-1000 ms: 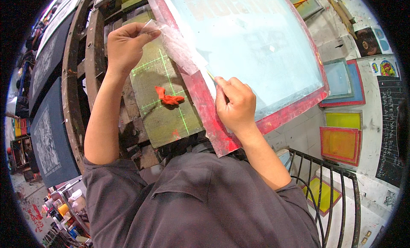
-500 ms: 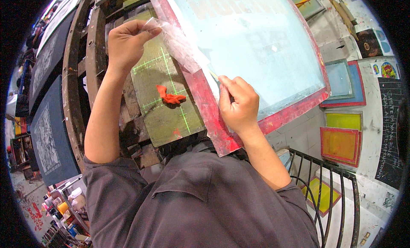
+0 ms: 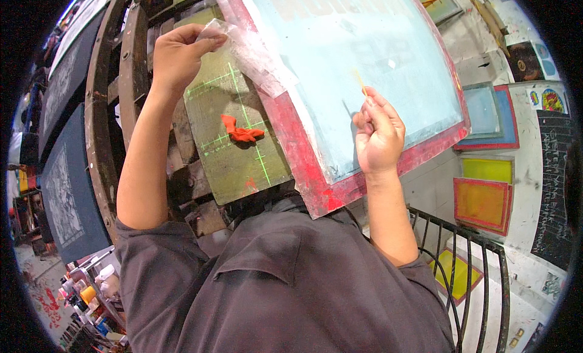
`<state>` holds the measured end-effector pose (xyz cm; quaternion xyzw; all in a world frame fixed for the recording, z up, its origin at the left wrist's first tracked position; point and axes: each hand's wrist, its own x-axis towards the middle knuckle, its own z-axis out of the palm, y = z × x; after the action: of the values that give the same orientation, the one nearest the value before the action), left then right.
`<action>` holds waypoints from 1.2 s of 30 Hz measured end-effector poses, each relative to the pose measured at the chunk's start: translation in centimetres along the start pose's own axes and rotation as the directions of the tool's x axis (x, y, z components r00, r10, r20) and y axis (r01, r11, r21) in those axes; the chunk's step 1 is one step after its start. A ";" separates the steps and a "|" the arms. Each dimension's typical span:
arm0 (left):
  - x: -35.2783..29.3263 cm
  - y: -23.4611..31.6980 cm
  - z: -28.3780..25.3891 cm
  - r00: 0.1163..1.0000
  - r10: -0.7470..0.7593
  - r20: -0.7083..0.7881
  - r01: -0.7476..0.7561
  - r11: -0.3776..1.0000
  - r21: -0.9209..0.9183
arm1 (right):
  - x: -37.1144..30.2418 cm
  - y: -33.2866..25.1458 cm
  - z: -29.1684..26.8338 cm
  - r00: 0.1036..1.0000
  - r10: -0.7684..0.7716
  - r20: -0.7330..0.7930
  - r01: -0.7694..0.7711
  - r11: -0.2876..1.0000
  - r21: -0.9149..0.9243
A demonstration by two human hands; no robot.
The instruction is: The person uses a small tool to scrape and remove tape from the edges of a screen printing frame. They then peel off a plastic sheet from the frame surface, crumple it, and place it aside. The person continues to remove tape and wipe the frame edges with a cloth.
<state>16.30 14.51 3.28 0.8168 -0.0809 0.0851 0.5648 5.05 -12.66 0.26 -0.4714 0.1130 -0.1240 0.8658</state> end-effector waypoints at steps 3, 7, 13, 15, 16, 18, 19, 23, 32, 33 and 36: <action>-0.1 0.1 0.1 1.000 0.002 -0.006 -0.002 1.000 0.003 | 0.3 -0.2 -0.9 0.998 0.048 0.029 -0.049 0.997 0.061; -0.2 1.3 0.3 0.998 0.051 -0.048 -0.052 0.998 -0.022 | -0.2 0.3 -0.9 0.996 -0.065 0.063 0.080 0.960 -0.269; -0.2 1.2 -0.2 0.995 0.016 -0.095 -0.021 0.998 -0.053 | -0.7 1.0 -0.3 0.986 -0.113 0.122 0.157 0.872 -0.463; 0.0 0.7 -0.2 0.995 0.039 -0.088 -0.049 0.992 -0.119 | -0.8 0.8 -0.1 0.980 -0.134 0.148 0.192 0.836 -0.513; 0.0 0.6 -0.2 0.995 0.051 -0.084 -0.063 0.986 -0.151 | -1.0 0.7 0.0 0.976 -0.145 0.161 0.210 0.817 -0.538; -0.1 1.2 -0.3 0.993 0.053 -0.101 -0.065 0.991 -0.117 | -1.0 0.9 0.0 0.965 -0.174 0.196 0.255 0.796 -0.549; -0.2 1.4 -0.4 0.993 0.055 -0.108 -0.066 0.993 -0.101 | -1.0 1.0 0.0 0.959 -0.189 0.212 0.277 0.785 -0.554; -0.1 1.3 -0.7 0.991 0.060 -0.122 -0.073 0.992 -0.103 | -1.1 1.1 -0.2 0.944 -0.210 0.255 0.322 0.758 -0.568; 0.3 1.2 -1.3 0.983 0.072 -0.168 -0.082 0.995 -0.055 | -1.4 0.9 0.0 0.942 -0.193 0.275 0.322 0.745 -0.584; 0.4 1.3 -1.3 0.981 0.072 -0.178 -0.085 0.994 -0.065 | -1.4 0.9 0.0 0.940 -0.195 0.280 0.327 0.746 -0.581; 0.6 1.0 -1.7 0.977 0.069 -0.204 -0.089 0.992 -0.089 | -1.3 1.0 0.0 0.926 -0.238 0.293 0.368 0.737 -0.567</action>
<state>16.54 15.71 4.91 0.7716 -0.0599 0.1853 0.6056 3.97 -11.73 -0.55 -0.7480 -0.0198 -0.1722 0.6406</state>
